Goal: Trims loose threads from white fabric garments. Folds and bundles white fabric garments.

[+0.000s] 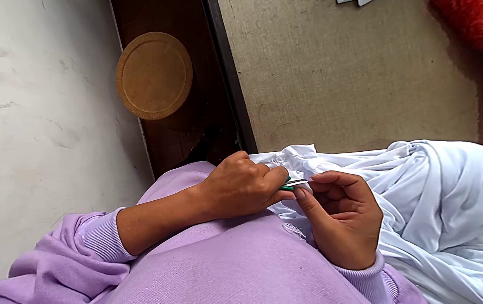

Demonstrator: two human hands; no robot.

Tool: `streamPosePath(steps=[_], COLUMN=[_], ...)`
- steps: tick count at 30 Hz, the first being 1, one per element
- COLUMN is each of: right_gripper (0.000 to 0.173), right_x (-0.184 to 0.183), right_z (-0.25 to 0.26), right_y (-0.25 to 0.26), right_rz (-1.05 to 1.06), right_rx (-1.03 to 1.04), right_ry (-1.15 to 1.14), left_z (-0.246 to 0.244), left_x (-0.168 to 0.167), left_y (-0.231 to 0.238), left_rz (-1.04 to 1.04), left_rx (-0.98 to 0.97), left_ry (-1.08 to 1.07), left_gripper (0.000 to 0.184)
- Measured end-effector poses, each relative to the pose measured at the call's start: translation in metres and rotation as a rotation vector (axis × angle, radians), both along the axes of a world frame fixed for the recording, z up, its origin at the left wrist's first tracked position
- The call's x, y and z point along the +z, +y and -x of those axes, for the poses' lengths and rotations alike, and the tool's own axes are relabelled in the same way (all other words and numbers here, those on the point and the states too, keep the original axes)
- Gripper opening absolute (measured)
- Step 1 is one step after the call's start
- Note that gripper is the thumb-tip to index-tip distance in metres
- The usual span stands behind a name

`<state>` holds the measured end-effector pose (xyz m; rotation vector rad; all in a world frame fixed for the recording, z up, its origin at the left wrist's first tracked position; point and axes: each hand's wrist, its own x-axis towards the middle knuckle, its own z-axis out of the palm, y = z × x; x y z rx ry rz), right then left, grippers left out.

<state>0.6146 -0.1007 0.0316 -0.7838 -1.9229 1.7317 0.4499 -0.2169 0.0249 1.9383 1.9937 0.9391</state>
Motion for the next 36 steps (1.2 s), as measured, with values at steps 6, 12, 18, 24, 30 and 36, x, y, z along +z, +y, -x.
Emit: streamPosePath(steps=[6, 12, 18, 24, 30, 36], right_gripper=[0.034, 0.025, 0.035, 0.025, 0.013, 0.012], right_x=[-0.001, -0.002, 0.004, 0.000, 0.004, 0.011], right_z=[-0.001, -0.002, -0.008, -0.005, -0.011, -0.015], right_y=[-0.001, 0.000, -0.004, -0.008, -0.004, -0.002], right_rz=[0.024, -0.090, -0.796, -0.573, -0.410, -0.115], right_rx=[0.010, -0.006, -0.004, 0.035, 0.043, -0.057], right_ry=[0.024, -0.010, -0.178, -0.119, -0.087, 0.003], left_z=[0.021, 0.020, 0.006, 0.000, 0.005, 0.003], left_x=[-0.006, -0.014, -0.010, -0.002, -0.005, -0.002], left_y=[0.004, 0.018, 0.021, 0.020, 0.019, 0.022], left_rz=[0.033, 0.121, 0.050, -0.040, -0.031, -0.012], left_rx=[0.044, -0.165, -0.001, -0.139, -0.087, -0.085], left_ry=[-0.631, -0.882, -0.897, -0.951, -0.958, -0.967], left_gripper=[0.036, 0.019, 0.023, 0.025, 0.027, 0.029])
